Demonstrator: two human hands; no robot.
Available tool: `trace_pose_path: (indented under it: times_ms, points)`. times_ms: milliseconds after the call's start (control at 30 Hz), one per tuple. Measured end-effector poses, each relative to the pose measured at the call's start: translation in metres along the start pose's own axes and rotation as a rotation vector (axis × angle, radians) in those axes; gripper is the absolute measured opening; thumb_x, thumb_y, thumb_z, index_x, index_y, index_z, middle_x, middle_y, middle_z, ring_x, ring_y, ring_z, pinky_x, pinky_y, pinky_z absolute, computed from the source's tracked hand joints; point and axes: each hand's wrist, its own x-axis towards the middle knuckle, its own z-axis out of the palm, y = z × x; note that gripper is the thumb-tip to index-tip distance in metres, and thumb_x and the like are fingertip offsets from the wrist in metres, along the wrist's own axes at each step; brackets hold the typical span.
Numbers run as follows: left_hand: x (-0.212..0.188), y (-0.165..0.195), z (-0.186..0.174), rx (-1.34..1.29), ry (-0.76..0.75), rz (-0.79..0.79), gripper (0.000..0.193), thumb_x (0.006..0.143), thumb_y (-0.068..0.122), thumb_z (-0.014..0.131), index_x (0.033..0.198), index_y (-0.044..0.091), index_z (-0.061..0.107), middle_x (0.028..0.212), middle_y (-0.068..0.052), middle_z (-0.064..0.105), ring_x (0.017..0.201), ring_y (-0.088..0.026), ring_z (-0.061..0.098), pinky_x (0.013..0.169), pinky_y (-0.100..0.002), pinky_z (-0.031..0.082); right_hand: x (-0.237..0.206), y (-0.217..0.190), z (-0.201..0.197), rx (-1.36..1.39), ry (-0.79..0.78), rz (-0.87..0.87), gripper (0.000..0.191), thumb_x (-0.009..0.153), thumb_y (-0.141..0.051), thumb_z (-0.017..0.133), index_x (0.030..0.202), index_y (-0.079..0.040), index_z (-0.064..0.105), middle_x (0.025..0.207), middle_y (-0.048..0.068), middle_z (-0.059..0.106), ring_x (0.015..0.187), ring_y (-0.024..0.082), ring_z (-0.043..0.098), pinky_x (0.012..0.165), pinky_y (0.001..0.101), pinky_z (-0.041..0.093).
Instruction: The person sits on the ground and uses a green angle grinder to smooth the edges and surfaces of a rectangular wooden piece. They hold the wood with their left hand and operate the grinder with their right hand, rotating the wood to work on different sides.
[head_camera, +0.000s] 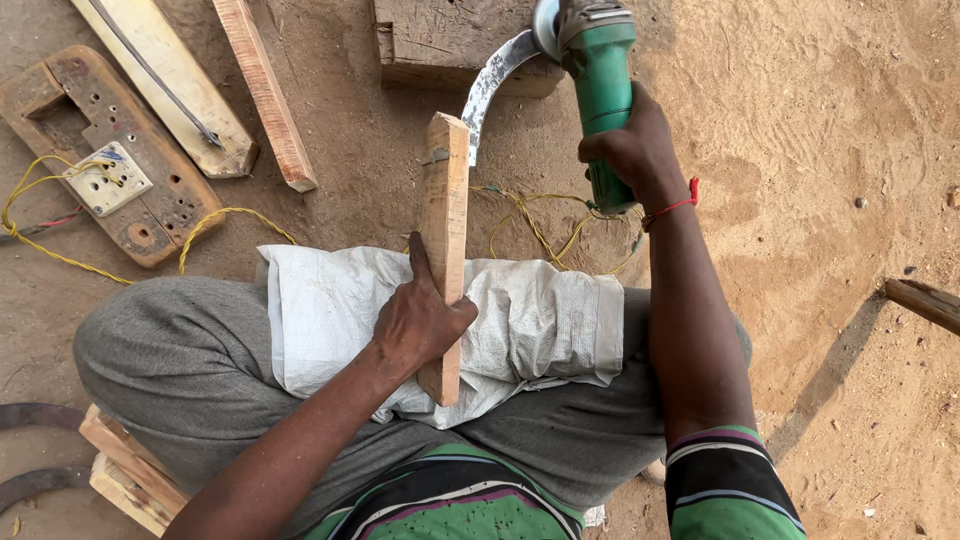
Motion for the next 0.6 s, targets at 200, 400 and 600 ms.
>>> trace_pose_path:
  times_ms: [200, 400, 600]
  points:
    - [0.005, -0.003, 0.001, -0.03, -0.005, 0.049, 0.119, 0.077, 0.031, 0.069, 0.153, -0.014, -0.011, 0.092, -0.038, 0.069, 0.079, -0.046, 0.076, 0.07, -0.046, 0.067, 0.011, 0.02, -0.022, 0.236, -0.001, 0.159, 0.07, 0.064, 0.002, 0.076, 0.129, 0.003, 0.051, 0.097, 0.014, 0.066, 0.075, 0.03, 0.074, 0.061, 0.0428, 0.068]
    - [0.008, -0.004, 0.005, -0.034, 0.011, -0.007, 0.117, 0.077, 0.031, 0.069, 0.155, -0.013, -0.007, 0.094, -0.038, 0.07, 0.081, -0.046, 0.076, 0.072, -0.045, 0.066, -0.014, 0.006, 0.013, -0.296, -0.041, -0.198, 0.079, 0.06, -0.013, 0.086, 0.132, -0.004, 0.055, 0.1, 0.019, 0.072, 0.085, 0.035, 0.074, 0.079, 0.0465, 0.062]
    - [0.01, -0.01, 0.002, -0.082, 0.01, 0.011, 0.115, 0.076, 0.029, 0.07, 0.155, -0.011, -0.004, 0.096, -0.039, 0.069, 0.082, -0.046, 0.076, 0.075, -0.045, 0.066, -0.043, -0.011, 0.032, -0.516, -0.109, -0.178, 0.081, 0.06, -0.017, 0.082, 0.136, -0.009, 0.054, 0.096, 0.022, 0.074, 0.084, 0.04, 0.075, 0.082, 0.0505, 0.06]
